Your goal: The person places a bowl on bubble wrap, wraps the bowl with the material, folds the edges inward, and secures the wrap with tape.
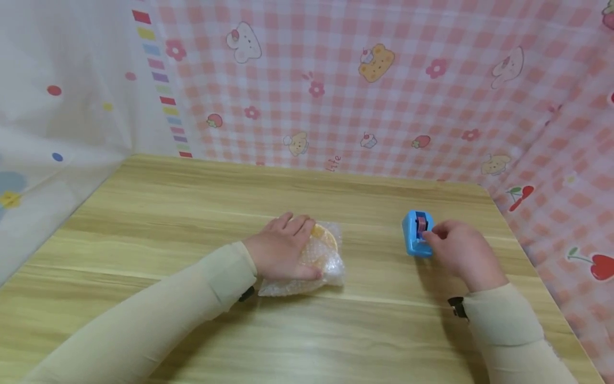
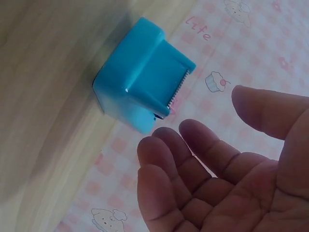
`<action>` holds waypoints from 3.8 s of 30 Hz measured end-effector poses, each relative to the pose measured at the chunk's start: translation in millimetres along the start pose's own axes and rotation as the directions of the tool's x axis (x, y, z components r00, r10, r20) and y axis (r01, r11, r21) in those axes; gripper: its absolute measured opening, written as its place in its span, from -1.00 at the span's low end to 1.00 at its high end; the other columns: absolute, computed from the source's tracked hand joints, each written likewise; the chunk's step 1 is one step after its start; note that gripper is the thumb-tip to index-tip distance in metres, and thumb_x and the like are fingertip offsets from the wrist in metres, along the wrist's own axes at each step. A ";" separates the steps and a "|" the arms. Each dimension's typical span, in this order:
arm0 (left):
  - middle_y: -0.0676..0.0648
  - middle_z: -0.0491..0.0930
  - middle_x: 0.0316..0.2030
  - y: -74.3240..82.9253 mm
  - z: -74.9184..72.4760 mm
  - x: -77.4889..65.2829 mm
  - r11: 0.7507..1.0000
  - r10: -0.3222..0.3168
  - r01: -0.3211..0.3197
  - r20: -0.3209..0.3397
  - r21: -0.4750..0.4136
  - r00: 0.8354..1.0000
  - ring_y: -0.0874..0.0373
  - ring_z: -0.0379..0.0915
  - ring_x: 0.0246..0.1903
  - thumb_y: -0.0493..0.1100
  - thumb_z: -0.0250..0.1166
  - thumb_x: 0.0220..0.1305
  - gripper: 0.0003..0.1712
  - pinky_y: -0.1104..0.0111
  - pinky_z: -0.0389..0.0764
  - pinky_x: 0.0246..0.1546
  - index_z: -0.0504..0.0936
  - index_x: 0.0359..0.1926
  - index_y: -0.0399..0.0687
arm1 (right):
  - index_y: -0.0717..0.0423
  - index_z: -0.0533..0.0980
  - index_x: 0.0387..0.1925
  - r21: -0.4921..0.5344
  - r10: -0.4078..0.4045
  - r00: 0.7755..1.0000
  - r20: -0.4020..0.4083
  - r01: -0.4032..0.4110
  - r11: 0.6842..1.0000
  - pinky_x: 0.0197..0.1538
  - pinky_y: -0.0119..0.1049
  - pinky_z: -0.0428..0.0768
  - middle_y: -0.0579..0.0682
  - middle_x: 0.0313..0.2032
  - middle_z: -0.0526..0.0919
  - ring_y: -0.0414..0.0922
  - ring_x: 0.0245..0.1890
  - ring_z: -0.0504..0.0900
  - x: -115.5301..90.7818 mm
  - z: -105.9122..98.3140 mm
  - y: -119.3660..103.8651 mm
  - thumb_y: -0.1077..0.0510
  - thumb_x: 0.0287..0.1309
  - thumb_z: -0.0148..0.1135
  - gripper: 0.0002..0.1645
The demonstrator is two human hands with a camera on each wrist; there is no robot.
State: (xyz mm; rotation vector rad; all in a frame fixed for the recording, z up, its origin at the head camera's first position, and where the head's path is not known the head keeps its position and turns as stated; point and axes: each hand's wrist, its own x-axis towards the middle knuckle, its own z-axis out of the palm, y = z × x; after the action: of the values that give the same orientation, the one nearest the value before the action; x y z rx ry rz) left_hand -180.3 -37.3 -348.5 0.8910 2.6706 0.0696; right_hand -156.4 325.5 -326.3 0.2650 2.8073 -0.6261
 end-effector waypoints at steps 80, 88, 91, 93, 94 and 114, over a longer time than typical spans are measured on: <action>-0.14 -0.21 0.72 4.6 -1.6 0.1 0.999 -0.037 0.038 0.024 -0.010 0.999 -0.35 -0.26 0.66 0.71 -0.02 0.28 0.38 -0.17 -0.07 0.65 -0.25 0.72 -0.09 | 0.34 0.46 -0.15 -0.008 0.051 0.979 0.198 -0.051 0.999 -0.16 -0.15 0.45 0.12 -0.30 0.44 0.06 -0.21 0.44 35.3 -14.2 -8.5 -0.03 0.61 -0.08 -0.54; -0.15 -0.20 0.72 4.6 -1.8 -0.2 0.999 -0.039 0.040 0.023 -0.014 0.999 -0.35 -0.26 0.66 0.70 -0.02 0.28 0.37 -0.17 -0.08 0.65 -0.25 0.72 -0.10 | 0.22 0.41 -0.33 0.124 0.064 0.973 0.222 -0.093 0.988 -0.42 -0.32 0.51 -0.07 -0.54 0.46 -0.16 -0.55 0.45 35.1 -9.5 -9.2 -0.05 0.64 -0.12 -0.52; -0.13 -0.23 0.72 4.5 -1.9 -0.3 0.999 -0.045 0.046 0.029 -0.019 0.999 -0.34 -0.29 0.66 0.71 -0.02 0.28 0.38 -0.16 -0.10 0.65 -0.26 0.72 -0.09 | 0.29 0.44 -0.20 0.171 0.069 0.973 0.219 -0.108 0.979 -0.32 -0.29 0.67 0.00 -0.38 0.55 -0.13 -0.42 0.57 33.7 -8.7 -8.5 -0.06 0.66 -0.16 -0.51; -0.13 -0.24 0.72 4.5 -1.6 -0.3 0.999 -0.047 0.048 0.032 -0.020 0.998 -0.34 -0.29 0.66 0.71 -0.02 0.27 0.38 -0.16 -0.10 0.65 -0.27 0.72 -0.08 | 0.34 0.44 -0.10 0.197 0.071 0.973 0.220 -0.115 0.974 -0.26 -0.25 0.73 0.06 -0.30 0.57 -0.11 -0.36 0.60 32.6 -8.5 -8.2 -0.05 0.67 -0.17 -0.50; -0.13 -0.24 0.72 4.5 -1.5 -0.4 0.999 -0.049 0.049 0.034 -0.020 0.998 -0.34 -0.30 0.66 0.71 -0.03 0.27 0.38 -0.16 -0.10 0.66 -0.28 0.72 -0.08 | 0.37 0.44 -0.05 0.208 0.074 0.972 0.222 -0.121 0.971 -0.25 -0.24 0.74 0.08 -0.28 0.57 -0.10 -0.35 0.61 32.5 -8.4 -8.1 -0.04 0.67 -0.18 -0.49; -0.14 -0.25 0.72 4.4 -1.0 -1.6 0.999 -0.049 0.050 0.028 -0.021 0.998 -0.35 -0.29 0.66 0.72 -0.05 0.27 0.38 -0.17 -0.10 0.65 -0.28 0.72 -0.08 | 0.48 0.33 0.26 0.370 0.067 0.959 0.276 -0.170 0.913 -0.14 -0.22 0.80 0.22 -0.02 0.60 -0.13 -0.28 0.70 26.8 -2.7 -8.1 -0.06 0.69 -0.18 -0.38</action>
State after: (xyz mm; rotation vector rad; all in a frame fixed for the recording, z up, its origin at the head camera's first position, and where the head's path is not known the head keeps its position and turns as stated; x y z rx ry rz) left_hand -176.9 -34.7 -346.4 0.8126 2.6593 0.0744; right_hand -184.3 322.7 -328.4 0.3951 2.3782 -1.1054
